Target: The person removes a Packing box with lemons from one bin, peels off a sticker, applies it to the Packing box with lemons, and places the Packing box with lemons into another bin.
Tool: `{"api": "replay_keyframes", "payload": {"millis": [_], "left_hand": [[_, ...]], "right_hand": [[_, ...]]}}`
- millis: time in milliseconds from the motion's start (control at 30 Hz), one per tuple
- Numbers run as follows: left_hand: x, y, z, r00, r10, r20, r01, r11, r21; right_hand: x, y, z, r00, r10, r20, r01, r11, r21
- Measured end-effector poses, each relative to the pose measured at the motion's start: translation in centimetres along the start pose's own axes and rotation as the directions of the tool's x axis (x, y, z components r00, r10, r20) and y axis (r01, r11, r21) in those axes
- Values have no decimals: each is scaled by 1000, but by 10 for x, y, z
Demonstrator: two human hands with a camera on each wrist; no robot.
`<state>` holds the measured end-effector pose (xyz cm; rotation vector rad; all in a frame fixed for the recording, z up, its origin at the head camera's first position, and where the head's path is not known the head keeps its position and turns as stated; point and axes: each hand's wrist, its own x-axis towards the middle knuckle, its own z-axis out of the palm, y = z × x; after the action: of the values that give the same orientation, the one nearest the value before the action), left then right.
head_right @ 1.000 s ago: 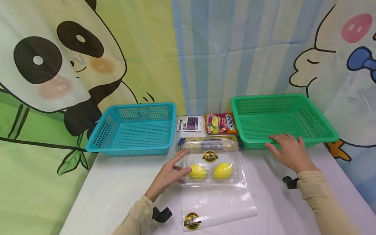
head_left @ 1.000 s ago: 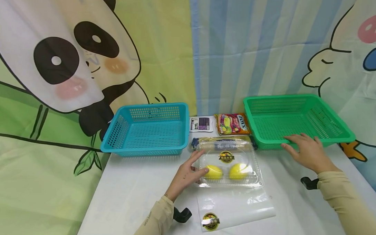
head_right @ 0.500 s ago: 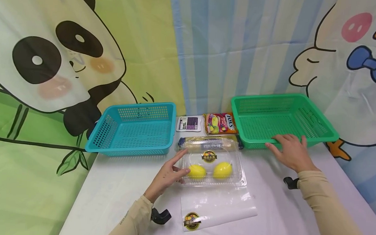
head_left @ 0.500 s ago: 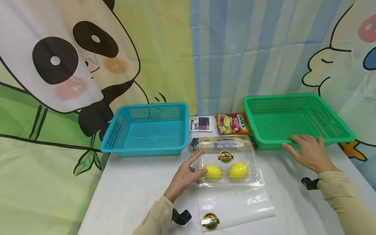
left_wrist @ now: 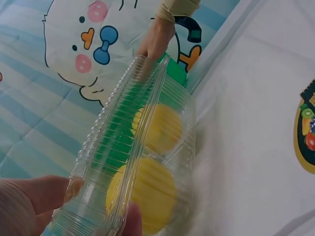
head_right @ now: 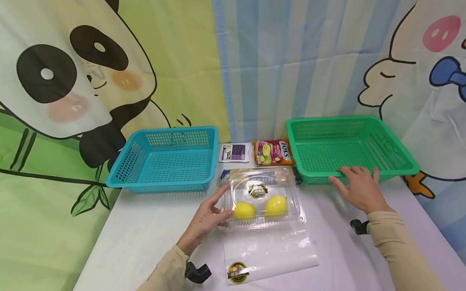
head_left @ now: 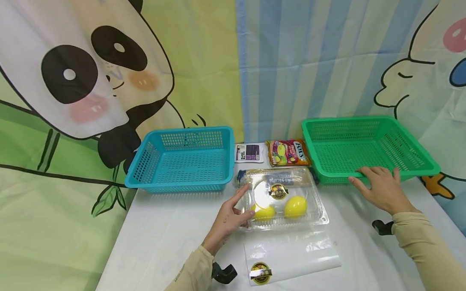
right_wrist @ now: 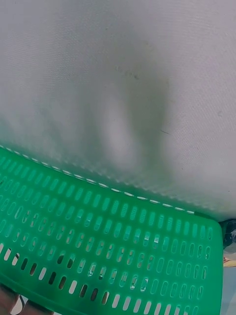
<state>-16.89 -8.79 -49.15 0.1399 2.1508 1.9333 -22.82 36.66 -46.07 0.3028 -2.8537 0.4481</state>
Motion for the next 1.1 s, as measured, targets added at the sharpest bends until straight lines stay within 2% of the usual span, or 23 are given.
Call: {"api": "replay_keyframes", "payload": {"millis": [333, 567, 800, 1100], "left_hand": [[-7, 5, -3, 1000, -5, -29, 2, 996, -93], [-8, 15, -3, 999, -19, -35, 15, 993, -116], [-4, 31, -1, 999, -8, -41, 3, 992, -126], [6, 47, 5, 997, 42, -59, -50, 990, -132]], "right_hand": [[1, 0, 2, 1000, -4, 8, 5, 1000, -15], [0, 1, 2, 1000, -7, 10, 7, 1000, -16], [-1, 1, 0, 1000, -8, 13, 8, 1000, -25], [0, 1, 1, 1000, -7, 27, 7, 1000, -22]]}}
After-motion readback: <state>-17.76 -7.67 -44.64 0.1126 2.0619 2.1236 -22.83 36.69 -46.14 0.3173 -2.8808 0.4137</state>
